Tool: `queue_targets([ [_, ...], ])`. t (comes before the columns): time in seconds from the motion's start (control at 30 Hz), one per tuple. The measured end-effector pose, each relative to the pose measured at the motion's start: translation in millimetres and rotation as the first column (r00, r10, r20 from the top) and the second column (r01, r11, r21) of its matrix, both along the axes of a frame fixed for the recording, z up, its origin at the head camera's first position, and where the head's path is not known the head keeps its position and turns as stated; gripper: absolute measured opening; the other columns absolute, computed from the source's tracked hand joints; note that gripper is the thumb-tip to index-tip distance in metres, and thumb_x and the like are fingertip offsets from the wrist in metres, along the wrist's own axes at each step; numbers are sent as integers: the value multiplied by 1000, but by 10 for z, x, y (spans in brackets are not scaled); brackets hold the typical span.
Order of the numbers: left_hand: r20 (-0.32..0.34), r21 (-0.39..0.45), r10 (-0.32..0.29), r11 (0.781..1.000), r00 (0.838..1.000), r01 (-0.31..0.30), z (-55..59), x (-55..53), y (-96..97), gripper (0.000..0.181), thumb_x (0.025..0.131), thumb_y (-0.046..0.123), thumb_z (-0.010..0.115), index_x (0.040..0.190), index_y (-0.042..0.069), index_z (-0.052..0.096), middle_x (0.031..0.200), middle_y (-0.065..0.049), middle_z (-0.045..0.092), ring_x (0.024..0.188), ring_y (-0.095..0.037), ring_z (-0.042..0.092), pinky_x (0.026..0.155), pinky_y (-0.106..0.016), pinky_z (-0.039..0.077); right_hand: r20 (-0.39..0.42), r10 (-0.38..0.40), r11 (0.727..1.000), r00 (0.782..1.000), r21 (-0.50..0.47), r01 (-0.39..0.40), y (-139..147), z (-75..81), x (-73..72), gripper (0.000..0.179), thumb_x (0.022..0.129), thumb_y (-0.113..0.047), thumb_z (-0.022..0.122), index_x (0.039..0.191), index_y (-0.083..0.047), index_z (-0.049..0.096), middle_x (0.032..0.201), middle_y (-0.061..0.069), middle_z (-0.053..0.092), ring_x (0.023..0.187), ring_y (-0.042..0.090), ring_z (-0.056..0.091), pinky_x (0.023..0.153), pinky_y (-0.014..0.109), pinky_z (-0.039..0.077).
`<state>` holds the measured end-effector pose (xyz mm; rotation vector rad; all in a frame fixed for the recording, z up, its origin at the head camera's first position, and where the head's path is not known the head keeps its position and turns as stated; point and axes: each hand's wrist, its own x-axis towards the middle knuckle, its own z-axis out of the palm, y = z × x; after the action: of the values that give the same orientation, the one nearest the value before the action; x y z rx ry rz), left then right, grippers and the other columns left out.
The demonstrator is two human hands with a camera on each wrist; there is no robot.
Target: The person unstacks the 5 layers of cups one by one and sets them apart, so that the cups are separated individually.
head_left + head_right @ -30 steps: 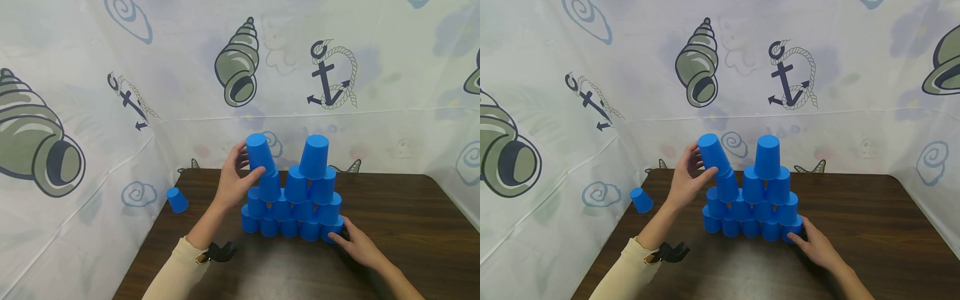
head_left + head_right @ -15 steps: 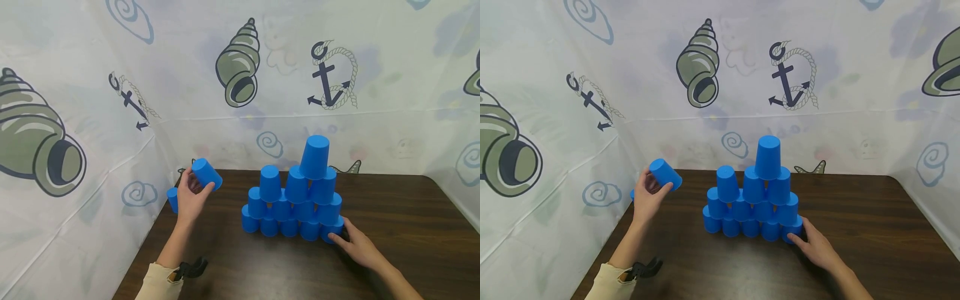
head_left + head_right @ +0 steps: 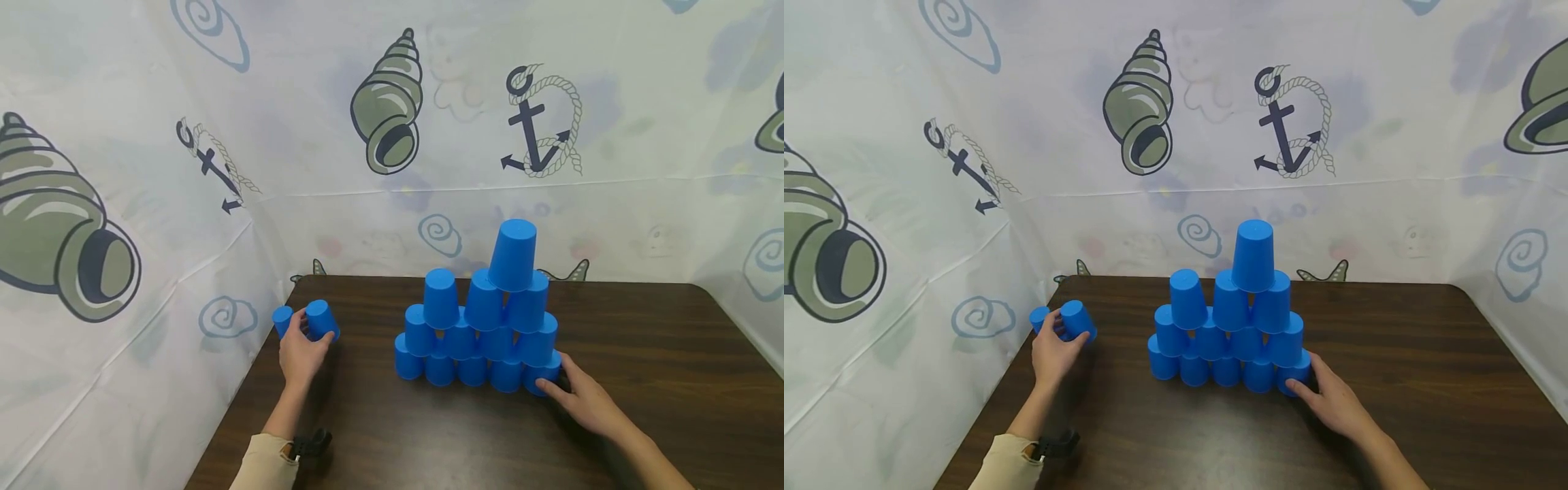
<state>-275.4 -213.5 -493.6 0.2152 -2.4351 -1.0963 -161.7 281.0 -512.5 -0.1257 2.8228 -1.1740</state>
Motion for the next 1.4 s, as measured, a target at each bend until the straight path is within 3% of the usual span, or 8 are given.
queue_targets([
  [0.17, 7, -64, 78, 995, 997, -78, -95, 2, -13, 70, 77, 29, 84, 135, 9, 52, 125, -21, 63, 112, -43, 60, 86, -66, 46, -1, 0, 1000, 1000, -2, 0, 6, -8, -5, 80, 96, -51, 55, 148, 1, 25, 141, 35, 42, 125, 55, 44, 92, 70, 41],
  [0.3, 15, -66, 112, 992, 994, -111, -128, 5, -9, 70, 77, 27, 85, 136, 9, 51, 124, -21, 63, 111, -45, 60, 85, -65, 46, -2, -3, 1000, 1000, -1, 3, 5, -15, -6, 80, 96, -52, 56, 148, 2, 25, 141, 35, 42, 125, 55, 44, 93, 70, 41],
  [0.77, 22, -46, 143, 989, 990, -142, -240, -63, -32, 69, 78, 21, 85, 135, 5, 51, 129, -22, 59, 116, -45, 56, 92, -67, 42, 9, -12, 1000, 1000, 11, 12, 8, -21, -8, 81, 96, -52, 56, 148, 1, 25, 141, 34, 42, 126, 54, 44, 93, 69, 41],
  [1.07, 13, -68, 171, 983, 985, -170, -262, -61, -73, 69, 76, 23, 86, 135, 7, 53, 127, -23, 61, 112, -48, 58, 85, -68, 45, -8, -5, 1000, 1000, -5, 5, 10, -31, -14, 80, 96, -52, 56, 148, 0, 26, 141, 33, 43, 125, 53, 45, 93, 68, 42],
  [1.4, 6, -65, 186, 981, 983, -185, -292, -65, -91, 68, 75, 22, 86, 133, 6, 54, 126, -23, 61, 111, -48, 58, 86, -68, 45, -18, -6, 1000, 1000, 2, 6, 8, -31, -3, 80, 96, -51, 56, 148, 1, 26, 141, 33, 43, 125, 53, 45, 93, 69, 41],
])
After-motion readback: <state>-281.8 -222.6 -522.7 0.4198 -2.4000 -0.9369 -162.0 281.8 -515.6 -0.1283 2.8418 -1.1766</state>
